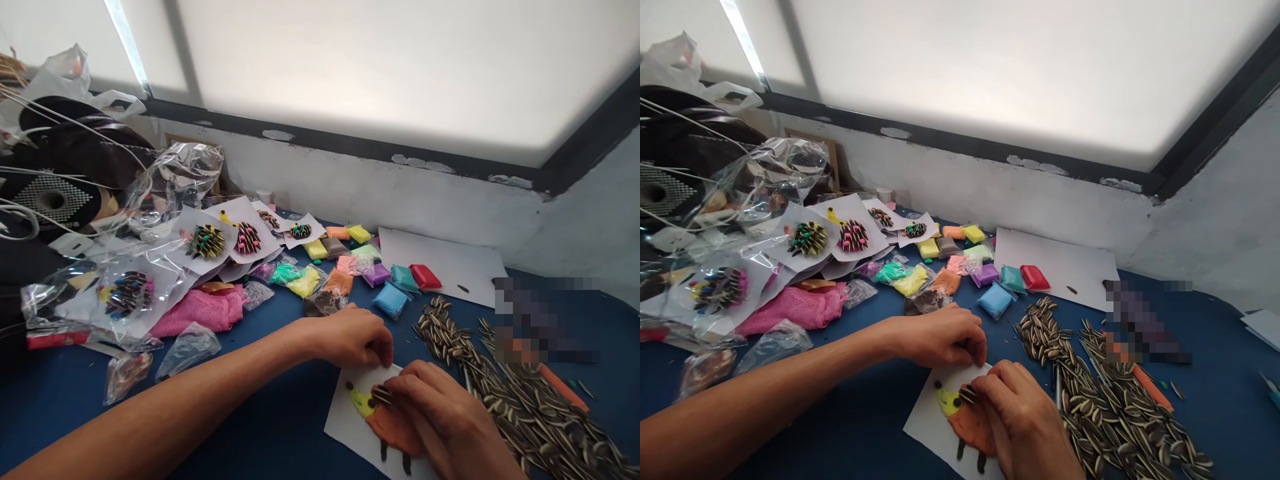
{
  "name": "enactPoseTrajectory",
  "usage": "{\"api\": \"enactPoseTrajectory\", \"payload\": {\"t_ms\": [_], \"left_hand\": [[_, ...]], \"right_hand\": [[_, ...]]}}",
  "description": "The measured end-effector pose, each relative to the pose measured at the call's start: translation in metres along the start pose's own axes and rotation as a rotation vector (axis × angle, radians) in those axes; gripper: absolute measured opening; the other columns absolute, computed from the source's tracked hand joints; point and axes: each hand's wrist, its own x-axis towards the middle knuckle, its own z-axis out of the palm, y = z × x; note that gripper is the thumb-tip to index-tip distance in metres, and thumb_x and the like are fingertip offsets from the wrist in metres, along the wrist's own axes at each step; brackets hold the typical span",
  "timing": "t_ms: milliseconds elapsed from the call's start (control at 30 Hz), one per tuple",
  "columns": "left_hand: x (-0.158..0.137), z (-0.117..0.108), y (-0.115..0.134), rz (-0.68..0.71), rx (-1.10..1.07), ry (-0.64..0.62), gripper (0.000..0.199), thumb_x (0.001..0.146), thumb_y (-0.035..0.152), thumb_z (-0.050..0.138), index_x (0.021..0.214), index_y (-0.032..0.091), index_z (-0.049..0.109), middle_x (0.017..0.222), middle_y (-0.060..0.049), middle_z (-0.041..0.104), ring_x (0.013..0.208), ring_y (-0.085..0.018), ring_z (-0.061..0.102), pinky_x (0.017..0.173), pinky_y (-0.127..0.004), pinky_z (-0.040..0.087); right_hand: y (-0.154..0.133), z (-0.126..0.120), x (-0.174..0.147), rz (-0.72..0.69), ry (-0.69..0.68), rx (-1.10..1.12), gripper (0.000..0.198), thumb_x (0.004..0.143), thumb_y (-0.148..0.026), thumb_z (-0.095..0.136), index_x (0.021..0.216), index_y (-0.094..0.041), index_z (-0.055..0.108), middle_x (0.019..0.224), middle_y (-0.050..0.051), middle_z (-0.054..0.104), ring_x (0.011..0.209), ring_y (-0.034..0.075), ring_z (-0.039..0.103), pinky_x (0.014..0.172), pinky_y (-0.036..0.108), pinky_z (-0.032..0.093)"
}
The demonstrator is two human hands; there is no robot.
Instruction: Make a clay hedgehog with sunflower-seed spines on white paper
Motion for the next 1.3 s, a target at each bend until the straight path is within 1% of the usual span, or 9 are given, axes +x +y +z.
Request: {"api": "enactPoseTrajectory", "payload": {"t_ms": [167, 267, 367, 467, 533, 700, 933, 1133, 1300], "left_hand": [[0.001, 0.002, -0.001, 0.004, -0.007, 0.011, 0.019, 0.082, 0.011, 0.059, 0.093, 0.021, 0.070, 0.091, 0.001, 0.070, 0.094, -0.016, 0.061, 0.094, -0.034, 0.036], [0.001, 0.002, -0.001, 0.000, -0.012, 0.010, 0.019, 0.082, 0.012, 0.059, 0.094, 0.021, 0.071, 0.090, 0.002, 0.070, 0.093, -0.016, 0.061, 0.094, -0.034, 0.036], [0.000, 0.000, -0.001, -0.011, -0.022, -0.004, 0.018, 0.082, 0.011, 0.059, 0.093, 0.021, 0.071, 0.091, 0.001, 0.069, 0.091, -0.015, 0.061, 0.094, -0.034, 0.036], [-0.001, -0.001, 0.000, -0.008, -0.029, -0.005, 0.018, 0.082, 0.012, 0.059, 0.092, 0.021, 0.071, 0.090, 0.001, 0.069, 0.089, -0.015, 0.061, 0.094, -0.033, 0.036], [-0.002, -0.001, 0.000, -0.008, -0.032, -0.002, 0.017, 0.082, 0.012, 0.059, 0.092, 0.020, 0.071, 0.091, 0.001, 0.068, 0.089, -0.015, 0.061, 0.093, -0.032, 0.036], [-0.001, 0.003, 0.000, -0.015, -0.016, 0.024, 0.014, 0.084, 0.015, 0.058, 0.091, 0.021, 0.069, 0.089, 0.001, 0.068, 0.089, -0.014, 0.060, 0.094, -0.031, 0.036], [0.004, 0.013, 0.001, -0.017, 0.059, 0.119, 0.010, 0.083, 0.018, 0.056, 0.087, 0.021, 0.065, 0.089, 0.003, 0.068, 0.084, -0.014, 0.059, 0.086, -0.030, 0.038], [0.003, 0.015, 0.004, -0.037, 0.078, 0.160, 0.009, 0.082, 0.017, 0.056, 0.086, 0.020, 0.064, 0.086, 0.002, 0.067, 0.079, -0.014, 0.058, 0.083, -0.030, 0.039], [0.002, 0.013, 0.007, -0.060, 0.071, 0.132, 0.009, 0.083, 0.017, 0.056, 0.086, 0.020, 0.064, 0.090, 0.002, 0.068, 0.083, -0.014, 0.059, 0.085, -0.031, 0.039]], "right_hand": [[0.000, -0.002, -0.001, 0.006, 0.009, -0.030, 0.022, 0.095, -0.019, 0.045, 0.088, -0.025, 0.065, 0.081, 0.002, 0.062, 0.072, 0.013, 0.062, 0.061, 0.023, 0.050], [0.004, -0.010, -0.003, -0.031, 0.026, -0.081, 0.021, 0.091, -0.016, 0.047, 0.095, -0.026, 0.066, 0.088, 0.003, 0.065, 0.076, 0.013, 0.065, 0.062, 0.021, 0.052], [0.012, -0.022, -0.003, -0.033, 0.149, -0.156, 0.022, 0.091, -0.018, 0.046, 0.098, -0.025, 0.066, 0.090, 0.003, 0.067, 0.077, 0.013, 0.068, 0.064, 0.021, 0.054], [0.025, -0.032, -0.004, 0.055, 0.285, -0.259, 0.023, 0.093, -0.029, 0.045, 0.092, -0.024, 0.067, 0.085, 0.003, 0.069, 0.073, 0.016, 0.069, 0.061, 0.026, 0.053], [0.036, -0.035, -0.006, 0.133, 0.319, -0.318, 0.026, 0.093, -0.035, 0.044, 0.089, -0.024, 0.067, 0.083, 0.003, 0.070, 0.072, 0.018, 0.070, 0.059, 0.029, 0.053], [0.051, -0.032, -0.009, 0.213, 0.257, -0.329, 0.032, 0.094, -0.041, 0.044, 0.085, -0.024, 0.069, 0.082, 0.005, 0.070, 0.073, 0.021, 0.069, 0.061, 0.033, 0.052], [0.052, -0.018, -0.002, 0.172, 0.194, -0.436, 0.026, 0.094, -0.030, 0.047, 0.092, -0.019, 0.070, 0.084, 0.007, 0.066, 0.078, 0.021, 0.064, 0.069, 0.034, 0.052], [0.054, -0.013, 0.003, 0.173, 0.159, -0.446, 0.019, 0.090, -0.019, 0.048, 0.084, -0.022, 0.066, 0.083, 0.005, 0.064, 0.078, 0.021, 0.062, 0.068, 0.033, 0.049], [0.058, -0.012, 0.004, 0.187, 0.148, -0.416, 0.015, 0.085, -0.013, 0.048, 0.079, -0.022, 0.059, 0.081, 0.005, 0.061, 0.076, 0.021, 0.059, 0.068, 0.035, 0.048]]}}
